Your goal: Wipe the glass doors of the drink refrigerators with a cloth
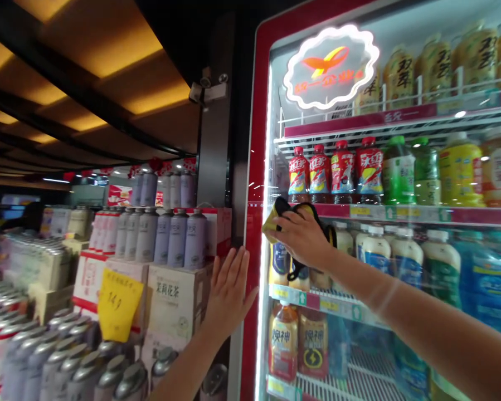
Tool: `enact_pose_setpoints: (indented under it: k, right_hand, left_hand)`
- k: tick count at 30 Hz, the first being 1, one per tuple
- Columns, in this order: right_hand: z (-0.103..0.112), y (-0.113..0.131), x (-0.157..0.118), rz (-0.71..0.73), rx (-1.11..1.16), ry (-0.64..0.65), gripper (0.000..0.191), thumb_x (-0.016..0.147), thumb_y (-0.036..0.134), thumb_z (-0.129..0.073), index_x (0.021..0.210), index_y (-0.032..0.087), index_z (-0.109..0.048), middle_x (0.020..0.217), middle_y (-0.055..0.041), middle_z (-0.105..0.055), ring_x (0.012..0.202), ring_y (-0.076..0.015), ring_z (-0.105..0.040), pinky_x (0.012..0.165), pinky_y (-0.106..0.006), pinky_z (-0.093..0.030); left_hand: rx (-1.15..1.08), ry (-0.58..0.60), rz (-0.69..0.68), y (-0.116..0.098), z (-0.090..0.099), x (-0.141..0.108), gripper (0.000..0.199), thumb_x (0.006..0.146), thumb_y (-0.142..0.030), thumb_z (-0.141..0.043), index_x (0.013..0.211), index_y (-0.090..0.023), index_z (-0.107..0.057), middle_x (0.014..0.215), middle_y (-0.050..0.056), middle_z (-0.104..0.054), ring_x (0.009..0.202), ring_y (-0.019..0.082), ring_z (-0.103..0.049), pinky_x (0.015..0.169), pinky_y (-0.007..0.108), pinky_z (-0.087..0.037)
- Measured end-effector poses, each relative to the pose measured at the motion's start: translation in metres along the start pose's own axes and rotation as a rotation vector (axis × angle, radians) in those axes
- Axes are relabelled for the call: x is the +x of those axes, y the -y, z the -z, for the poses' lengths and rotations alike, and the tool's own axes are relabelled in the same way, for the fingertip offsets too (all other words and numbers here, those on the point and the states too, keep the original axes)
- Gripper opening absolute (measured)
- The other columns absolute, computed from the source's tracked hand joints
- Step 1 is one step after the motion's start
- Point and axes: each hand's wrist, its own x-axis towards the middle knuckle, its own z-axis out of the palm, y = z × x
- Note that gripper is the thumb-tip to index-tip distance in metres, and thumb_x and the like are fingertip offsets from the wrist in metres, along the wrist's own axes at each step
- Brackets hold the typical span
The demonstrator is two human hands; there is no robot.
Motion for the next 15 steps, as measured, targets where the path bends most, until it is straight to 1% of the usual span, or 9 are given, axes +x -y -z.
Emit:
enact_pose_setpoints:
  k: [3, 5, 6, 8, 12, 14, 15]
  right_hand:
    - [0.0, -0.006, 0.045, -0.15, -0.017, -0.048, 0.04, 0.102, 0.017, -0.045, 0.132, 0.031, -0.067, 0.144, -0.0036, -0.063, 0.128, -0.0285, -0.051, 0.107, -0.05, -0.034]
    - [-0.007, 0.0, 0.061, -0.158, -0.016, -0.044, 0.043, 0.102, 0.016, -0.043, 0.136, 0.03, -0.065, 0.148, -0.0019, -0.06, 0.132, -0.0294, -0.049, 0.11, -0.052, -0.032]
    - [-0.012, 0.007, 0.063, -0.132, -0.012, -0.028, 0.043, 0.102, 0.015, -0.042, 0.137, 0.03, -0.064, 0.15, -0.001, -0.059, 0.133, -0.0293, -0.049, 0.112, -0.053, -0.032]
    - [-0.023, 0.023, 0.052, -0.046, 0.004, 0.025, 0.043, 0.103, 0.016, -0.043, 0.138, 0.03, -0.064, 0.15, 0.0, -0.059, 0.133, -0.0286, -0.05, 0.112, -0.053, -0.033]
    - [-0.04, 0.052, 0.009, 0.093, 0.051, 0.122, 0.037, 0.103, 0.021, -0.048, 0.133, 0.033, -0.067, 0.149, 0.0006, -0.06, 0.133, -0.0265, -0.053, 0.112, -0.052, -0.036]
    - [-0.041, 0.057, -0.002, 0.131, 0.057, 0.141, 0.035, 0.103, 0.023, -0.05, 0.131, 0.035, -0.068, 0.149, 0.0007, -0.059, 0.133, -0.0259, -0.054, 0.112, -0.052, -0.036]
    - [-0.04, 0.055, -0.001, 0.14, 0.05, 0.147, 0.036, 0.103, 0.023, -0.05, 0.132, 0.036, -0.068, 0.149, 0.0004, -0.059, 0.133, -0.0257, -0.054, 0.112, -0.052, -0.036]
  left_hand:
    - [-0.045, -0.004, -0.018, 0.003, -0.004, 0.0, 0.084, 0.099, -0.038, -0.052, 0.165, -0.013, -0.007, 0.159, 0.014, -0.046, 0.153, 0.028, -0.034, 0.13, 0.049, -0.011]
    - [-0.071, -0.011, -0.015, 0.003, -0.007, -0.001, 0.083, 0.098, -0.035, -0.053, 0.164, -0.011, -0.008, 0.16, 0.016, -0.044, 0.154, 0.029, -0.031, 0.13, 0.05, -0.012]
    - [-0.082, -0.015, -0.01, 0.002, -0.009, -0.002, 0.083, 0.098, -0.035, -0.052, 0.164, -0.009, -0.009, 0.161, 0.017, -0.043, 0.155, 0.029, -0.029, 0.13, 0.05, -0.013]
    - [-0.1, -0.027, 0.006, 0.001, -0.012, -0.006, 0.083, 0.099, -0.036, -0.052, 0.163, -0.007, -0.01, 0.162, 0.019, -0.04, 0.157, 0.031, -0.025, 0.129, 0.051, -0.014]
    - [-0.127, -0.053, 0.015, 0.002, -0.012, -0.017, 0.082, 0.099, -0.041, -0.049, 0.163, -0.006, -0.011, 0.163, 0.02, -0.039, 0.157, 0.032, -0.023, 0.129, 0.052, -0.016]
    - [-0.131, -0.048, -0.013, 0.006, -0.01, -0.021, 0.08, 0.099, -0.041, -0.049, 0.163, -0.007, -0.013, 0.163, 0.019, -0.039, 0.157, 0.031, -0.024, 0.129, 0.052, -0.014]
    - [-0.13, -0.045, -0.03, 0.009, -0.009, -0.022, 0.08, 0.099, -0.041, -0.049, 0.163, -0.008, -0.014, 0.163, 0.018, -0.039, 0.157, 0.031, -0.024, 0.129, 0.052, -0.013]
